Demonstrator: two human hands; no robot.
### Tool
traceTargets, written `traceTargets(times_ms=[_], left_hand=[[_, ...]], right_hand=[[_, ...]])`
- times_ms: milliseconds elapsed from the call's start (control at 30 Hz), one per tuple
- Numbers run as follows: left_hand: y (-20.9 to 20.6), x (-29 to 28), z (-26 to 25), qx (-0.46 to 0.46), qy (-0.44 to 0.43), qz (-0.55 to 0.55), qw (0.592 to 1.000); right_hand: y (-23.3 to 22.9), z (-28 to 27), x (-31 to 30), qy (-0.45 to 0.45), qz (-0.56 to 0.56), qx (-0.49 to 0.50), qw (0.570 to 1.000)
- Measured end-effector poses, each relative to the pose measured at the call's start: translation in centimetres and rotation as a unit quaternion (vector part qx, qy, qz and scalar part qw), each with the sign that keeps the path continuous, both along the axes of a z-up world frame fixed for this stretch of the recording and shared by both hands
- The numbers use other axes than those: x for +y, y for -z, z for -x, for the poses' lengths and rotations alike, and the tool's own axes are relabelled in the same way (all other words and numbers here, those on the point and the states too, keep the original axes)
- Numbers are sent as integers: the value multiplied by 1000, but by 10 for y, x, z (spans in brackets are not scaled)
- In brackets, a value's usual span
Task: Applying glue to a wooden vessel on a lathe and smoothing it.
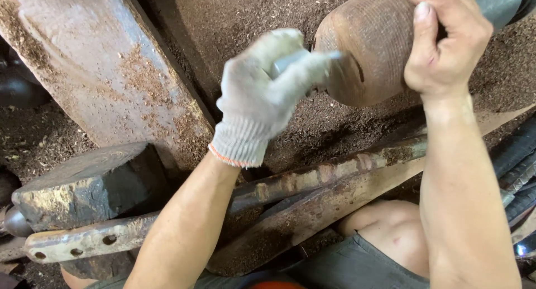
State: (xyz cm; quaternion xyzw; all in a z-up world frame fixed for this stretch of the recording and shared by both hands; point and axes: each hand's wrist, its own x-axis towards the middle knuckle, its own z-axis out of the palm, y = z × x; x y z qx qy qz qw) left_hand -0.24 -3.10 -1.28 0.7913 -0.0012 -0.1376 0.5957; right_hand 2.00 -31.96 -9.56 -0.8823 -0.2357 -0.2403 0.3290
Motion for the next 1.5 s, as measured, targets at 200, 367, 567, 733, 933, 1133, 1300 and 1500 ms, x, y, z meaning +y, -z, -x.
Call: traceTargets(times_ms=[200,367,567,733,933,1133,1300,1500], left_hand=[[20,27,5,-94,-62,-39,993],[0,47,8,-28,-39,12,999],[-5,40,8,54,13,-27,998],[4,30,19,-82,65,-23,994],[4,19,24,-56,88,-35,994],[14,7,33,-154,88,-35,984],[2,4,31,-171,62,-64,981],[8,6,24,-165,37,-23,985]], right_hand=[[30,-5,-28,61,33,81,994],[29,-12,-39,50,37,96,993],[25,-29,-42,28,41,119,992],[14,-27,-42,40,41,140,989],[-5,5,7,57,143,-33,987],[18,-6,-8,56,25,90,994],[3,-23,7,90,62,87,990],[-7,-52,22,121,168,118,971]])
